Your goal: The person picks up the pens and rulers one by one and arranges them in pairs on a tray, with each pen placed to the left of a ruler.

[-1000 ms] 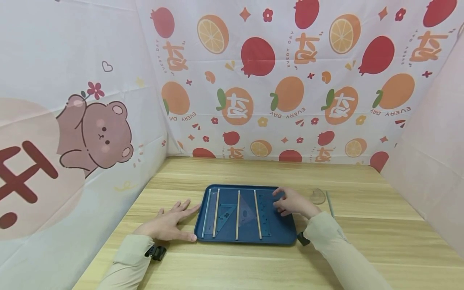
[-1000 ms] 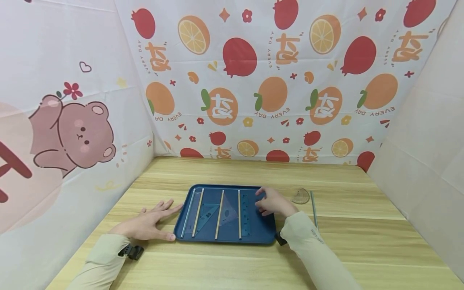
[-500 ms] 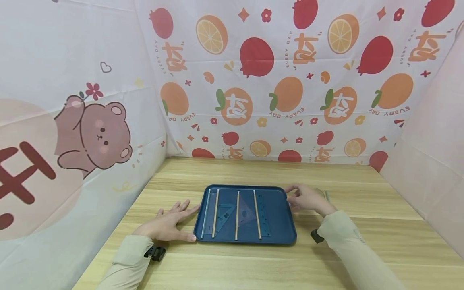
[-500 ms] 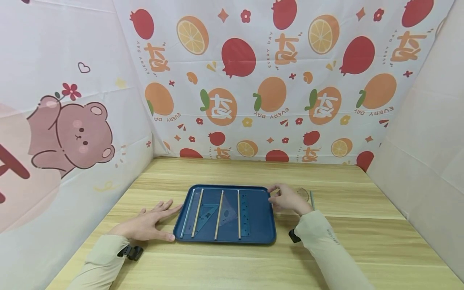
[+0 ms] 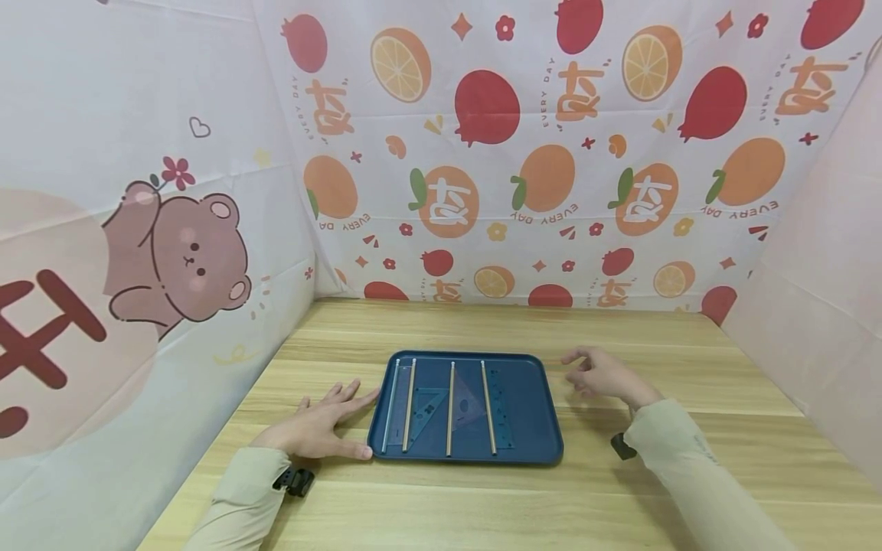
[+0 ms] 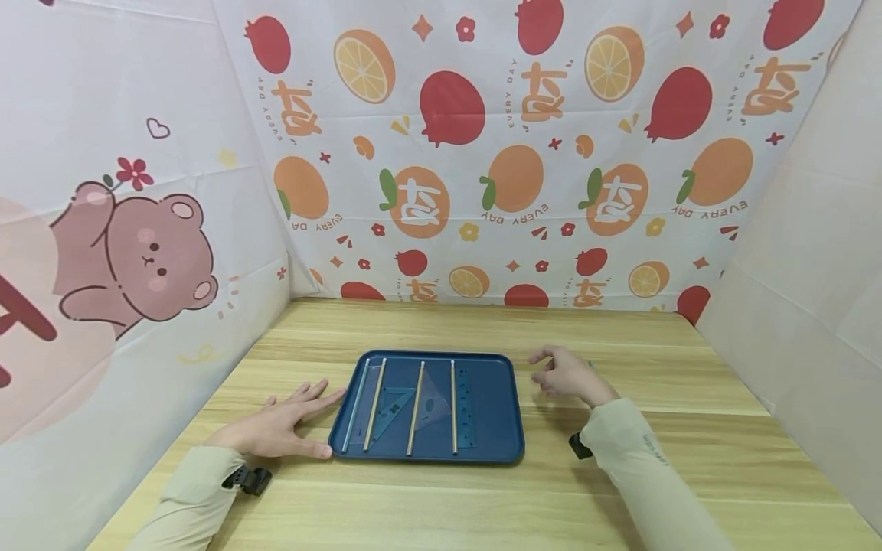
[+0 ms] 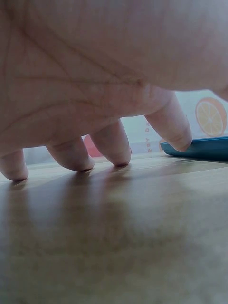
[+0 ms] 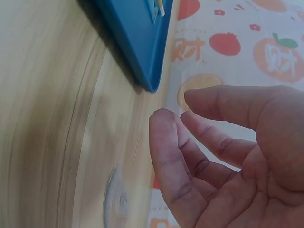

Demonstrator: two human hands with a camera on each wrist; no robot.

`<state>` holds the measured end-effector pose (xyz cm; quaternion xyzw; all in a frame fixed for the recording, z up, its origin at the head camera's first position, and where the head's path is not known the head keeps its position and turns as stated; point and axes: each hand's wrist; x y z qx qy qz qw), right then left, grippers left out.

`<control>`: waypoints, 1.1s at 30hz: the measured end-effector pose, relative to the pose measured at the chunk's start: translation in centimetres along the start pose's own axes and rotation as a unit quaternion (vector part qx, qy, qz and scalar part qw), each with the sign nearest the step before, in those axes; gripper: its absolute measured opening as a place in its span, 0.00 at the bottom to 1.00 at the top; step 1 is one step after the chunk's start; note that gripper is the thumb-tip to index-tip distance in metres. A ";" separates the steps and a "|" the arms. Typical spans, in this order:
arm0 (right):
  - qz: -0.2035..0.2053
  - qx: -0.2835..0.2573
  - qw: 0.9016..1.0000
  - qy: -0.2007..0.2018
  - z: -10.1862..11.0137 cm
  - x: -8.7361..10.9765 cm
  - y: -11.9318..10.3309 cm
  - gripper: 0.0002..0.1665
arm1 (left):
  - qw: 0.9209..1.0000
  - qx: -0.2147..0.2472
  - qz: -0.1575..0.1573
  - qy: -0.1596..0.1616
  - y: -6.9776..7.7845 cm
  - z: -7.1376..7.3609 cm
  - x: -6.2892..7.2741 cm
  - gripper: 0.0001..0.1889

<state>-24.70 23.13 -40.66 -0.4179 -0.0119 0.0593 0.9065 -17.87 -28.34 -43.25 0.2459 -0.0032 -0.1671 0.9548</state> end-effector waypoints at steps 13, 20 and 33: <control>-0.015 0.032 0.999 0.026 2.8 0.5 2.5 0.28 | 1.000 0.003 0.004 -0.003 0.1 0.0 0.0 0.56; -0.018 0.063 0.997 0.034 4.1 0.7 3.7 0.23 | 1.000 -0.003 0.001 -0.001 0.0 -0.1 -0.1 0.56; -0.012 0.142 0.989 0.048 5.1 0.4 6.3 0.25 | 1.000 -0.007 -0.002 0.001 -0.3 -0.2 -0.4 0.56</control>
Point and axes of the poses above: each hand's wrist, its own x-axis away from the middle knuckle, its own z-axis out of the back of the hand, y = z × x, and after that the axes turned 15 degrees about y, right-handed
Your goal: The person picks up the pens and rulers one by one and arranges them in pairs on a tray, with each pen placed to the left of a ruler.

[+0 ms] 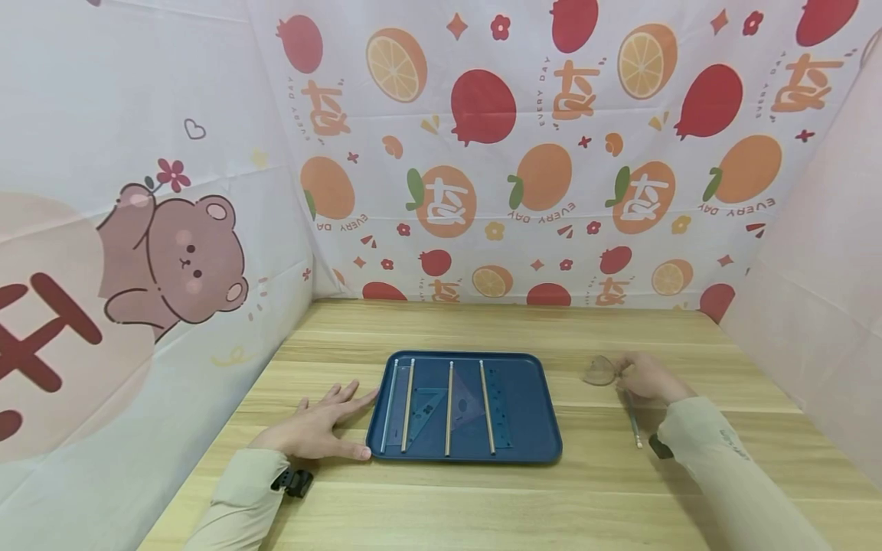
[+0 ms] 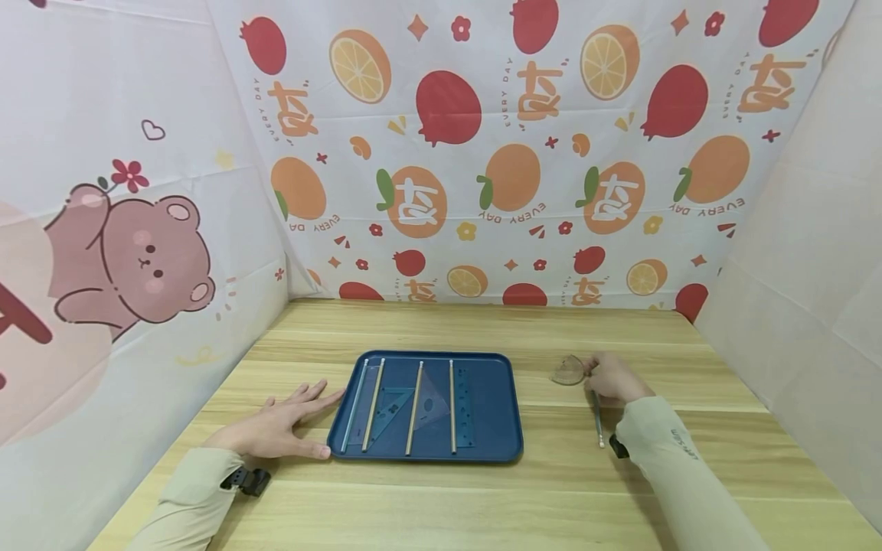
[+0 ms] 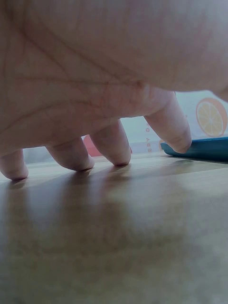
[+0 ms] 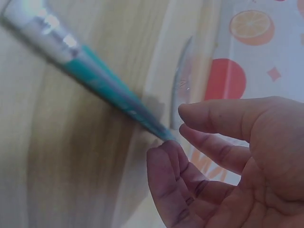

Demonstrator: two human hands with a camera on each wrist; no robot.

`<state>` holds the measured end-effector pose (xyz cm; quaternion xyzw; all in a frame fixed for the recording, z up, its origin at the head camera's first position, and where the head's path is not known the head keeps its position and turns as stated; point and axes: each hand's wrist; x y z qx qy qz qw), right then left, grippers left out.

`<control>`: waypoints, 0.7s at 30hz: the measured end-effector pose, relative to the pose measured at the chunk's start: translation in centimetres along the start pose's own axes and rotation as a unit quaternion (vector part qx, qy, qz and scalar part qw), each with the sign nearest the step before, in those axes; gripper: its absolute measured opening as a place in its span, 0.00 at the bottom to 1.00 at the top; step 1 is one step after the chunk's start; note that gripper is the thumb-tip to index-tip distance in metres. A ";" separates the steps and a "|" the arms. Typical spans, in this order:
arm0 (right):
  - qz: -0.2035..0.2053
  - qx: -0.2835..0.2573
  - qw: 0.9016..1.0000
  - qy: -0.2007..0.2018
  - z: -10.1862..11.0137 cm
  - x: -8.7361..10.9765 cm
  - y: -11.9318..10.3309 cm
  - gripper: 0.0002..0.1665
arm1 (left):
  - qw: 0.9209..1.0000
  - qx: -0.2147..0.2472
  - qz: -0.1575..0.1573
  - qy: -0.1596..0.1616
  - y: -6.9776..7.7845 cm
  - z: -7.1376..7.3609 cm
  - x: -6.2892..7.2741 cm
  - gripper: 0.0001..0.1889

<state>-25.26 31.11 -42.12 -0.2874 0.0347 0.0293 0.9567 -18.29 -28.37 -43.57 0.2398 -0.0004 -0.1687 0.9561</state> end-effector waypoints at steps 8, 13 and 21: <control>-0.015 -0.016 1.000 -0.008 -0.6 -0.1 0.8 0.24 | 1.000 -0.002 0.002 -0.001 0.0 0.0 0.0 0.56; -0.021 -0.012 1.000 -0.005 -0.6 -0.2 0.9 0.27 | 1.000 -0.003 0.002 -0.001 -0.1 0.0 0.0 0.56; -0.035 0.011 0.999 -0.006 0.0 -0.3 1.3 0.23 | 1.000 -0.001 0.001 0.000 0.0 0.1 0.1 0.56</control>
Point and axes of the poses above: each hand's wrist, its own x-axis away from the middle knuckle, its own z-axis out of the back of the hand, y = z × x, and after that the axes turned 15 degrees about y, right-handed
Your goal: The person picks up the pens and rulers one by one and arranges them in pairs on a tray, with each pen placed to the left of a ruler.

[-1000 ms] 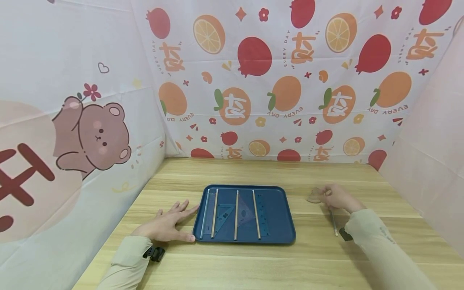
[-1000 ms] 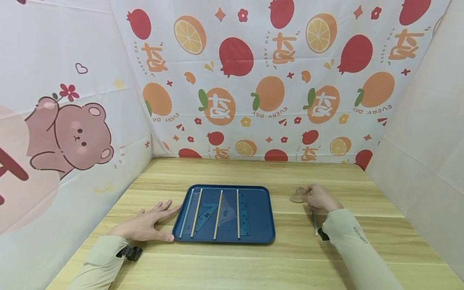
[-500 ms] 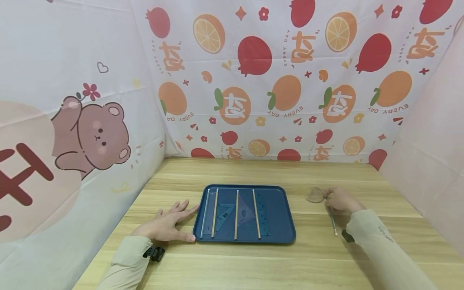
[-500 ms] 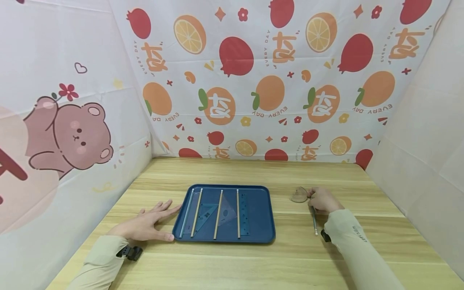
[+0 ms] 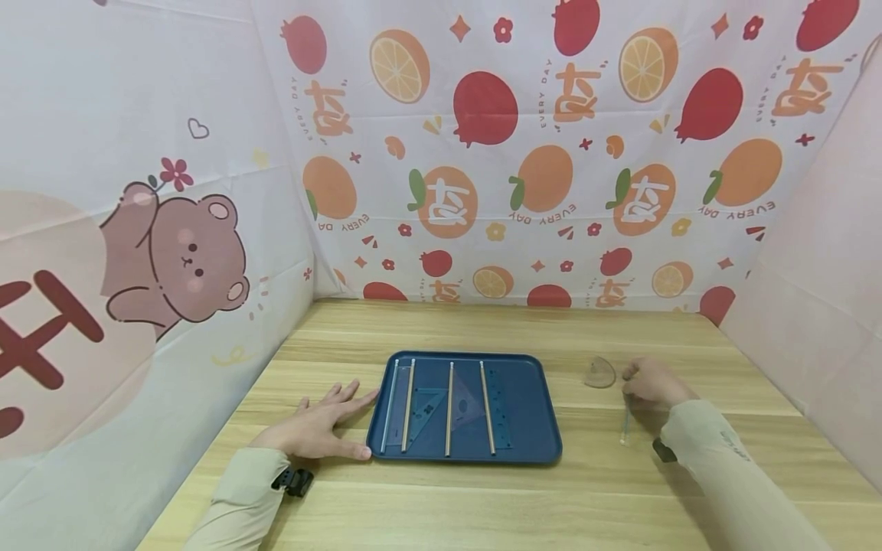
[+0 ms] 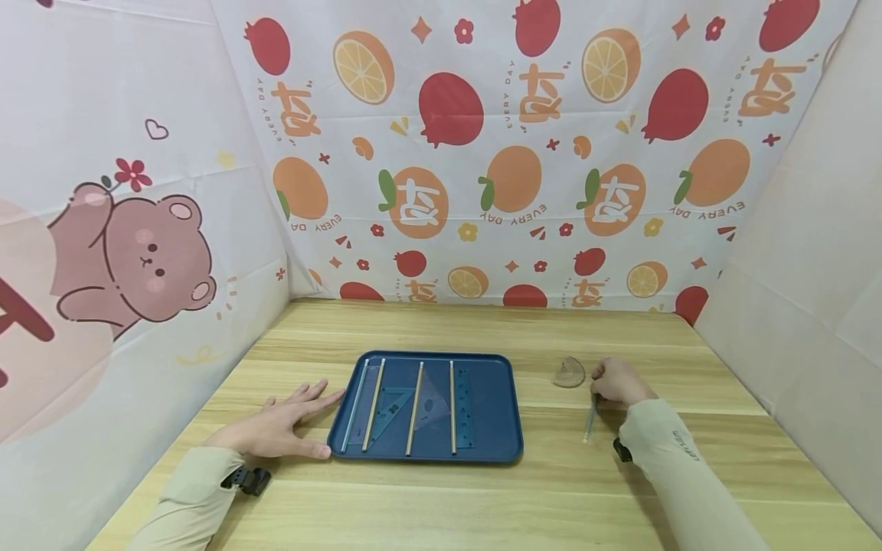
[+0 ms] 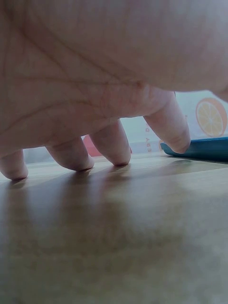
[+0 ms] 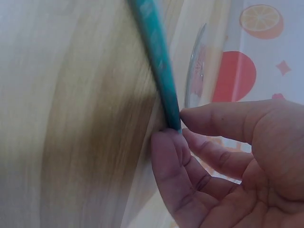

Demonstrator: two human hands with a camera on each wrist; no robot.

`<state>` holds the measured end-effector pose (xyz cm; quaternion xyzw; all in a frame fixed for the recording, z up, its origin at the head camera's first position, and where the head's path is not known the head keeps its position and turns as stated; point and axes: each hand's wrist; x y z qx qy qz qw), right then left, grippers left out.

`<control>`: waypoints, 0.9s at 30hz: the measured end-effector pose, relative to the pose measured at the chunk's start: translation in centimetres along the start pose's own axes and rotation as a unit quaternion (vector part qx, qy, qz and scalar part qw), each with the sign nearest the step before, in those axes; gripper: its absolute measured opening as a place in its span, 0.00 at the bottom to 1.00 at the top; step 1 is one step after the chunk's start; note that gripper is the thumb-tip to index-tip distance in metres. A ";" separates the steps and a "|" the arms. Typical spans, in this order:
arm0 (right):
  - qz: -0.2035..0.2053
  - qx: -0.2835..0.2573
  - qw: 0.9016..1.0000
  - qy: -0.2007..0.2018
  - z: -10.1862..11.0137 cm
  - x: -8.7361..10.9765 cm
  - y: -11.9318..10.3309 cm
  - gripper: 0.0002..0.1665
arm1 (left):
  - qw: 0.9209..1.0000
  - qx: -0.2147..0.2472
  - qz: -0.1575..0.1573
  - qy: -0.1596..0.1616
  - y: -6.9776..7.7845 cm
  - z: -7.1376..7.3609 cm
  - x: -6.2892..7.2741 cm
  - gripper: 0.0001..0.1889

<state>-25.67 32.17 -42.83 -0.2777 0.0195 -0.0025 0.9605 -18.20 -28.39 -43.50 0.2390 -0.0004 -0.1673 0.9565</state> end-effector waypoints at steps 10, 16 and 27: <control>0.004 0.005 1.000 0.001 0.4 0.5 -0.2 0.18 | 1.000 0.002 0.004 -0.003 0.0 0.0 0.0 0.56; 0.020 0.012 1.000 0.011 0.5 1.2 -0.4 0.16 | 1.000 0.003 0.003 -0.003 0.0 0.0 0.0 0.56; 0.073 0.046 0.996 0.037 0.2 2.2 -0.7 0.07 | 1.000 0.012 0.003 -0.002 0.1 0.1 0.1 0.56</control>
Point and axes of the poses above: each hand's wrist, its own x-axis away from the middle knuckle, its own z-axis out of the back of the hand, y = z × x, and after that the axes turned 15 degrees about y, right-handed
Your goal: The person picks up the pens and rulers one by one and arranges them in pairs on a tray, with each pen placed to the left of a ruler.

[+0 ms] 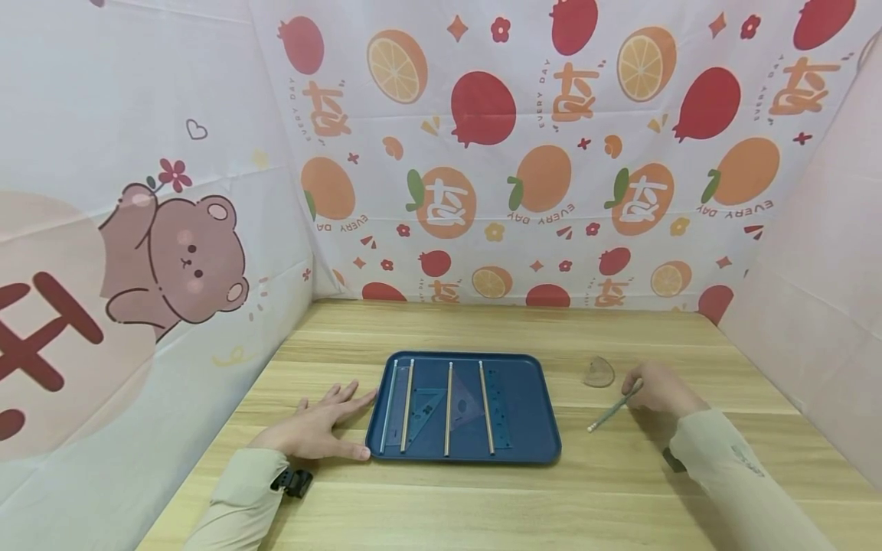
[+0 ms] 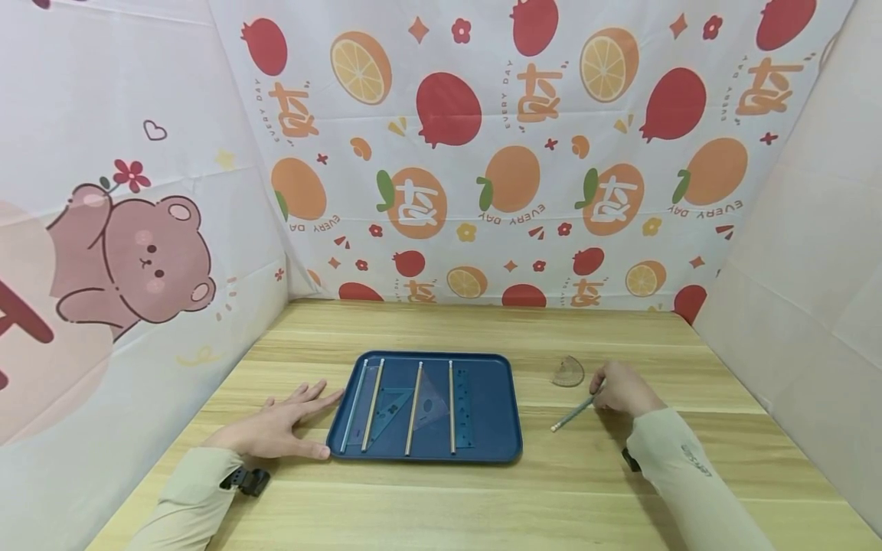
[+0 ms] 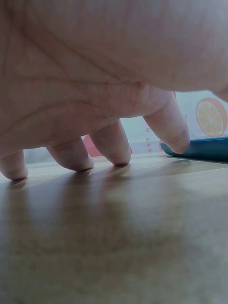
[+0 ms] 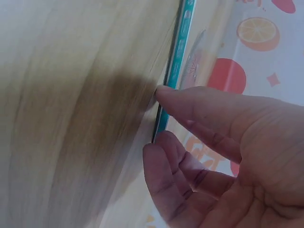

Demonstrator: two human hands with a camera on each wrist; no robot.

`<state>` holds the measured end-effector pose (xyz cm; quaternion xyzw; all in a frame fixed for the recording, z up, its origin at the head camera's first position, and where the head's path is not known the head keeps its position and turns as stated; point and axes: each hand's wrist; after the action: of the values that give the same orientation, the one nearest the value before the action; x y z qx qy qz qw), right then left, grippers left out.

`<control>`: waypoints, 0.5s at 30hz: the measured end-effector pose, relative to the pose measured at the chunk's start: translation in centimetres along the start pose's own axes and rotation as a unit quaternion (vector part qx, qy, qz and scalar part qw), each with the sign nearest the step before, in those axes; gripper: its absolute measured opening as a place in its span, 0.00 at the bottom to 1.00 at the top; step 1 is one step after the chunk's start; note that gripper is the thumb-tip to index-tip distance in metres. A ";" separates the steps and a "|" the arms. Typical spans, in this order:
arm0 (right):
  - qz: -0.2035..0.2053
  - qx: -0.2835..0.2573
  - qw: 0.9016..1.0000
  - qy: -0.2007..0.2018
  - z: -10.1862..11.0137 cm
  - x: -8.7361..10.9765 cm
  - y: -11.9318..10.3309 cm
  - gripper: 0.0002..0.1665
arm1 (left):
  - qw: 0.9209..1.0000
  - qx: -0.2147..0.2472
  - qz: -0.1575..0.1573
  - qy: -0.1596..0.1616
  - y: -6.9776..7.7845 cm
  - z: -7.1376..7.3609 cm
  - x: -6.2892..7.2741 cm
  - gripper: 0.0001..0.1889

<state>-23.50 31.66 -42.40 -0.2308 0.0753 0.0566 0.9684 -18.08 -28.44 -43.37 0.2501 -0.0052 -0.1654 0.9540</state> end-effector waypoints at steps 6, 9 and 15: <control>0.052 0.025 0.998 0.003 0.0 0.5 -0.3 0.09 | 1.000 0.000 0.001 -0.001 0.0 0.0 0.0 0.56; 0.067 0.030 0.997 0.010 -0.1 0.7 -0.4 0.09 | 1.000 0.000 0.002 -0.002 -0.1 0.0 0.0 0.56; 0.083 0.041 0.996 0.012 0.0 1.0 -0.5 0.10 | 1.000 0.001 0.003 -0.004 0.0 -0.1 0.0 0.56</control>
<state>-22.41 31.23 -42.39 -0.1849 0.1080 0.1306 0.9680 -18.06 -28.46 -43.45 0.2504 -0.0097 -0.1635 0.9542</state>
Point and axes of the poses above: each hand's wrist, its own x-axis away from the middle knuckle, its own z-axis out of the back of the hand, y = z × x, and after that the axes turned 15 degrees about y, right-handed
